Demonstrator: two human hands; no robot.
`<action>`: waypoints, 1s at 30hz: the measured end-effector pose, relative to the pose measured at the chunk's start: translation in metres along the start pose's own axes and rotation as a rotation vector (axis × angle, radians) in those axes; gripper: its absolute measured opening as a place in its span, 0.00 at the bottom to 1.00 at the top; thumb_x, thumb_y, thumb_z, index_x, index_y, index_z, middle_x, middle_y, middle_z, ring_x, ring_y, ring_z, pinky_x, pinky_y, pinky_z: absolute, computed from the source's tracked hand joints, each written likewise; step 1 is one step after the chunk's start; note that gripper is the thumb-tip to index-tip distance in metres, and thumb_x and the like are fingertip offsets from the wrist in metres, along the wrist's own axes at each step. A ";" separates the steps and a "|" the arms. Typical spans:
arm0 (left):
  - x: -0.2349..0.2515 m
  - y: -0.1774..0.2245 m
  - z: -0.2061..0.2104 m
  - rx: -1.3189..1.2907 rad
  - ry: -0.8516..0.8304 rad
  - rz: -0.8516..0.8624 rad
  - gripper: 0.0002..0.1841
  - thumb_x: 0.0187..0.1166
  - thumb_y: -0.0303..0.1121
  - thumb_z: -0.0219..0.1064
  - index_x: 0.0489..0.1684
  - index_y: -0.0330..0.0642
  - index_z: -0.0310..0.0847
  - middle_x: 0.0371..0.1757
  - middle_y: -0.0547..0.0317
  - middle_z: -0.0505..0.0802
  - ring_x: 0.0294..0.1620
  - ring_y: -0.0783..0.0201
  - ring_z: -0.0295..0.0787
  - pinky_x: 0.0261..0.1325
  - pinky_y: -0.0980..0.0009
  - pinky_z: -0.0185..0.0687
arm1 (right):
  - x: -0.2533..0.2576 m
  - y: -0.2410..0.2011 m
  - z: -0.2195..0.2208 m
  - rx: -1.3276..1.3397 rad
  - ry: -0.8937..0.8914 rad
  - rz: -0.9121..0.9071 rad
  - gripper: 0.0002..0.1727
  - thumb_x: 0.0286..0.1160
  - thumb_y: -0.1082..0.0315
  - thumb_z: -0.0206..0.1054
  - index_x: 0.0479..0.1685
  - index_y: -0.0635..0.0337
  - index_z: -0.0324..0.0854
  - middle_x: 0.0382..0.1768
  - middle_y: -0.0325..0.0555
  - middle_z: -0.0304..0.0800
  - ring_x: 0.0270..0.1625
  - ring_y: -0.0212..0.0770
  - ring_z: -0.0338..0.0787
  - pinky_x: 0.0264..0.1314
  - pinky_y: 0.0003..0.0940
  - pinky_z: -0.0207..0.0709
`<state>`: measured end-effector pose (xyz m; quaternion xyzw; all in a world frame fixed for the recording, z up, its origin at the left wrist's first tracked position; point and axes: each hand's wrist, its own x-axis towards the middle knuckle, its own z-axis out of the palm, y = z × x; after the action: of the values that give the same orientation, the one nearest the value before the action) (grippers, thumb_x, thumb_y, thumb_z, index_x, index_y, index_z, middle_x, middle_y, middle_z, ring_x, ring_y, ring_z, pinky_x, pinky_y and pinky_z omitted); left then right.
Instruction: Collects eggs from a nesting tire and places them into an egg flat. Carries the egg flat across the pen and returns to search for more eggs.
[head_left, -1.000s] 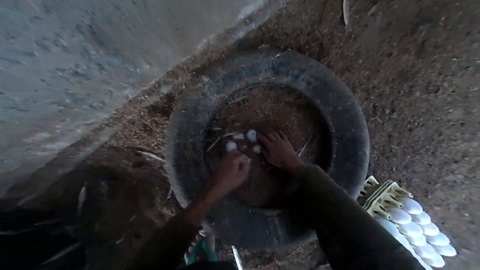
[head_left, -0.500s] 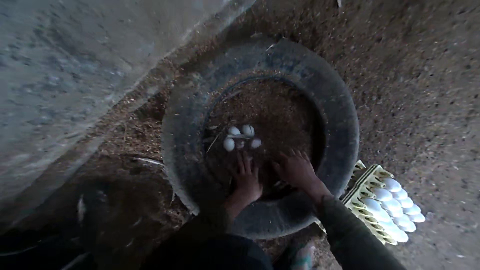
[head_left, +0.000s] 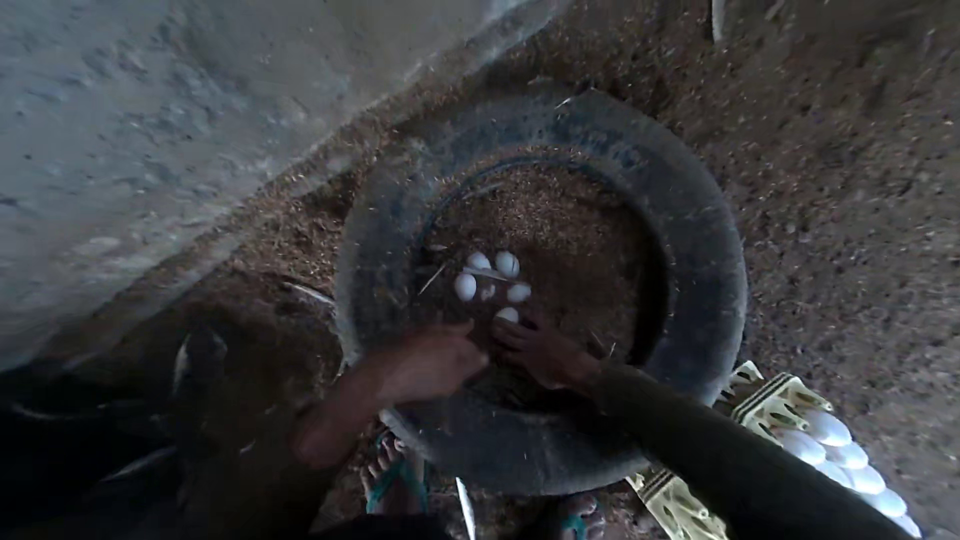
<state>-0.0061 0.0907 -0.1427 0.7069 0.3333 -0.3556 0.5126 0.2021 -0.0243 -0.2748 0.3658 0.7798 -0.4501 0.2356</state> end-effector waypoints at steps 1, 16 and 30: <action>-0.001 -0.005 -0.006 0.039 0.104 -0.044 0.25 0.93 0.52 0.48 0.76 0.52 0.81 0.92 0.52 0.64 0.92 0.44 0.56 0.89 0.40 0.51 | -0.014 0.003 -0.001 -0.028 -0.034 0.023 0.34 0.71 0.74 0.71 0.82 0.49 0.76 0.93 0.48 0.56 0.97 0.60 0.41 0.89 0.76 0.33; 0.118 -0.029 -0.032 0.605 0.301 0.146 0.29 0.91 0.48 0.54 0.88 0.47 0.66 0.92 0.43 0.61 0.91 0.42 0.58 0.88 0.43 0.56 | 0.030 0.061 -0.062 0.077 0.588 0.206 0.29 0.81 0.55 0.68 0.83 0.38 0.74 0.91 0.49 0.61 0.91 0.60 0.58 0.86 0.71 0.52; 0.109 -0.057 0.061 0.688 -0.110 0.271 0.28 0.95 0.48 0.41 0.76 0.38 0.77 0.83 0.40 0.75 0.86 0.40 0.66 0.86 0.38 0.54 | -0.076 0.048 -0.057 0.120 0.065 0.781 0.23 0.77 0.51 0.71 0.63 0.56 0.88 0.73 0.61 0.81 0.72 0.71 0.79 0.64 0.82 0.66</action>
<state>-0.0062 0.0579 -0.2766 0.8554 0.0697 -0.4132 0.3043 0.2846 0.0138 -0.2196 0.6620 0.5614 -0.3596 0.3425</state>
